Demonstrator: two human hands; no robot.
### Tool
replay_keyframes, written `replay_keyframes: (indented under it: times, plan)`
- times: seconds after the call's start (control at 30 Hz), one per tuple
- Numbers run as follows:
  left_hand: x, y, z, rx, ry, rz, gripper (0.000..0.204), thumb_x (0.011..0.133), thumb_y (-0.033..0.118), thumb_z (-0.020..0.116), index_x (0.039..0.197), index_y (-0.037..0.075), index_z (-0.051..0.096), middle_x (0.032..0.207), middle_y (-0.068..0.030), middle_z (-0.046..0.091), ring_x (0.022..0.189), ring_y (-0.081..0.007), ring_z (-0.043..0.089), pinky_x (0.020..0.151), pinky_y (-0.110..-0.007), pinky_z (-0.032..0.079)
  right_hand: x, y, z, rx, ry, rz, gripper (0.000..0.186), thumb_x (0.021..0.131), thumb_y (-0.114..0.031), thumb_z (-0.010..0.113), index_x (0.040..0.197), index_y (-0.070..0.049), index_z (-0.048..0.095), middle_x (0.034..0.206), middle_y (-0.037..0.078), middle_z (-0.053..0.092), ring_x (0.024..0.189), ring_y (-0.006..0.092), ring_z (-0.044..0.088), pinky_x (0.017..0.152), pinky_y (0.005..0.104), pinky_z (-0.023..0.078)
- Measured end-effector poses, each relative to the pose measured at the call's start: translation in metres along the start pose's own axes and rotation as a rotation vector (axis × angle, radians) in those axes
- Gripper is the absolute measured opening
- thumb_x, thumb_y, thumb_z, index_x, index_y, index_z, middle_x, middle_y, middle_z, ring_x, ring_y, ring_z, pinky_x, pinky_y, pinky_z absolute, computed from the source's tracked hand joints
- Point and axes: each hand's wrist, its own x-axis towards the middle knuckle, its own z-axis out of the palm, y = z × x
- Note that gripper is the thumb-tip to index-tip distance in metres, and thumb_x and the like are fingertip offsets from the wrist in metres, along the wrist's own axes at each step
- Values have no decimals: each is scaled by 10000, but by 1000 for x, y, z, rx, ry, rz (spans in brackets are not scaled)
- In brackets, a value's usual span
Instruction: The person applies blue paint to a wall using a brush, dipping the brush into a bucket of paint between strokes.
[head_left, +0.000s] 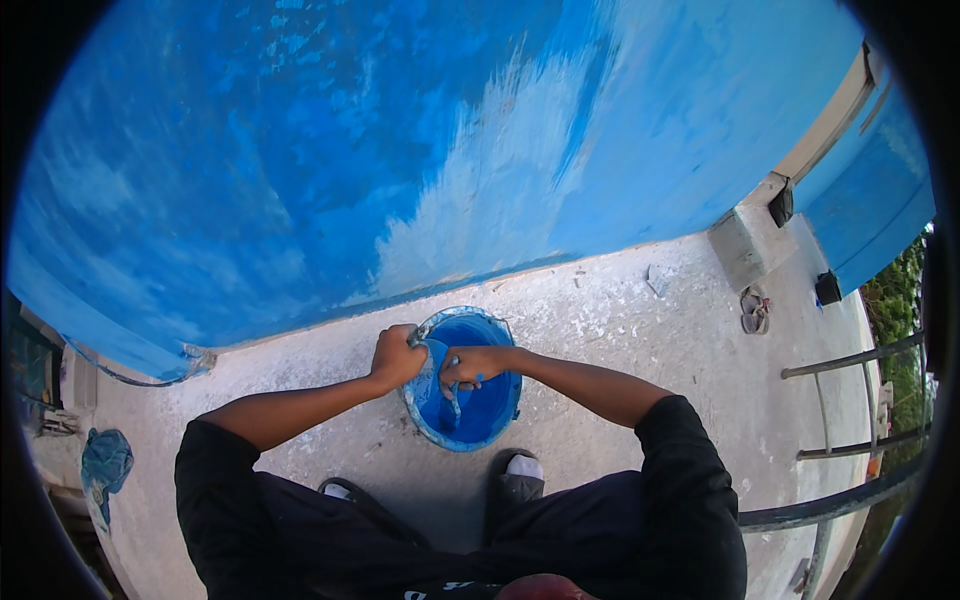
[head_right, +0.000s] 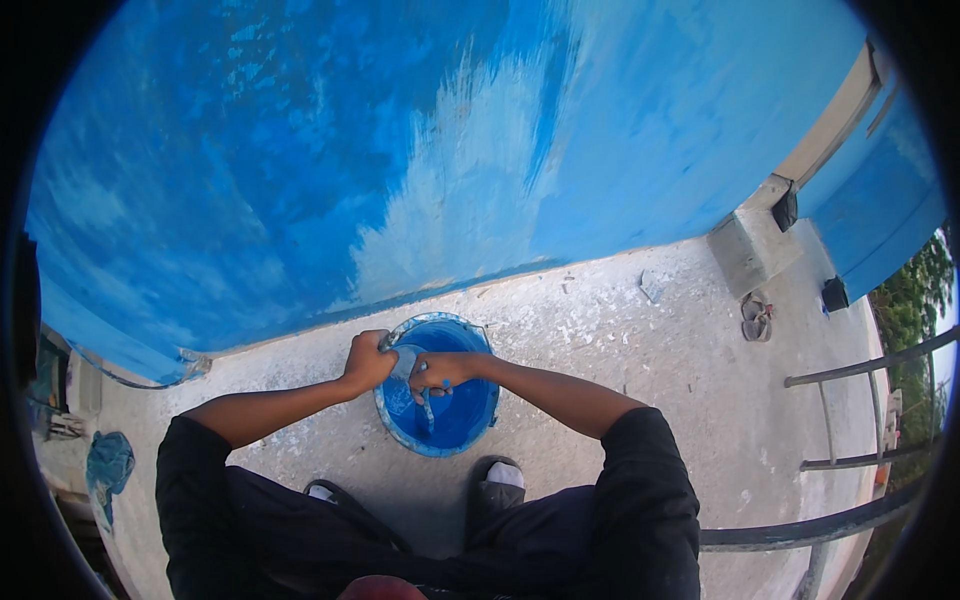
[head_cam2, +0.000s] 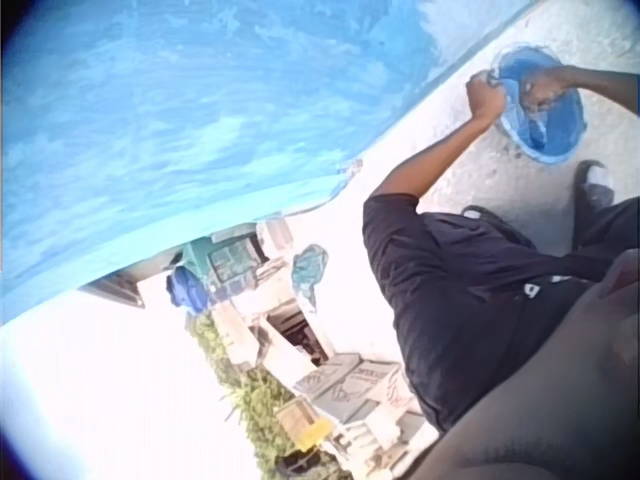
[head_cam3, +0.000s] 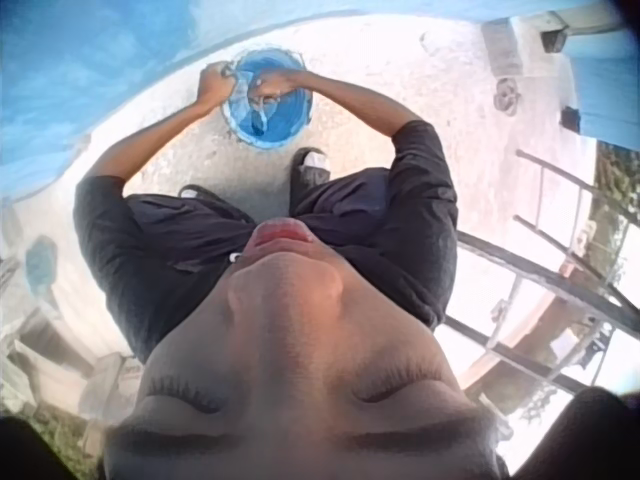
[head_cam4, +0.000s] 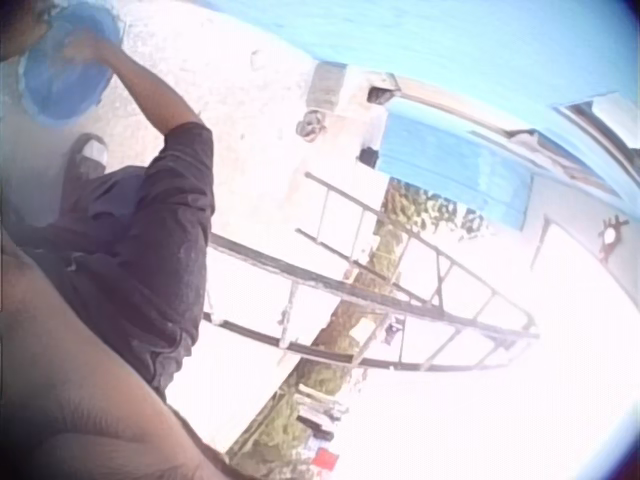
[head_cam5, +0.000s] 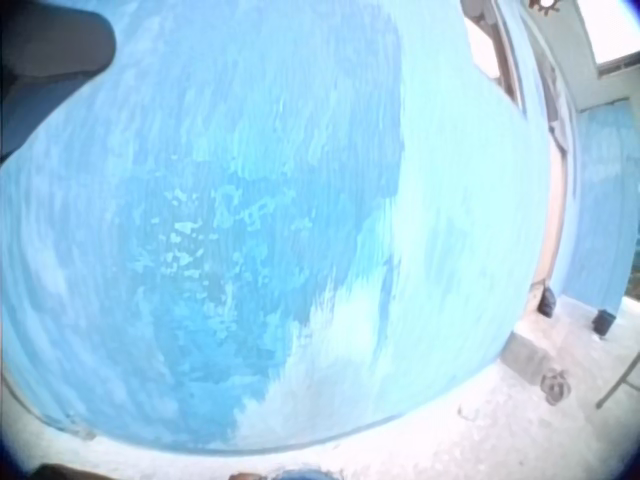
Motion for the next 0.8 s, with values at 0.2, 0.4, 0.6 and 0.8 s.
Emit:
replay_keyframes:
  times: [0.2,0.4,0.6,0.8]
  plan:
    - [3,3,12,-5,-15,134,169,664,97,584,657,-48,498,623,-248,519,577,-400,537,571,-466,404,3,-11,9,65,-52,-105,352,888,-263,457,846,-6,694,638,92,633,563,149,593,580,299,490]
    - [15,-4,11,10,32,132,166,659,100,583,646,-44,501,632,-254,522,584,-398,546,556,-467,395,-4,-11,0,138,8,-178,339,872,-258,476,832,2,690,642,87,639,569,127,577,555,276,452]
    - [22,-9,14,-24,3,75,215,660,87,578,612,-34,407,546,-208,402,476,-287,391,516,-464,313,-5,-1,1,213,94,-217,324,860,-247,484,804,1,684,623,81,625,548,111,548,531,265,423]
    - [25,-10,19,-29,21,102,232,665,86,584,604,-24,388,532,-189,381,471,-259,362,511,-460,298,1,22,2,309,172,-212,315,863,-234,494,753,6,665,576,71,575,516,109,522,527,273,419]
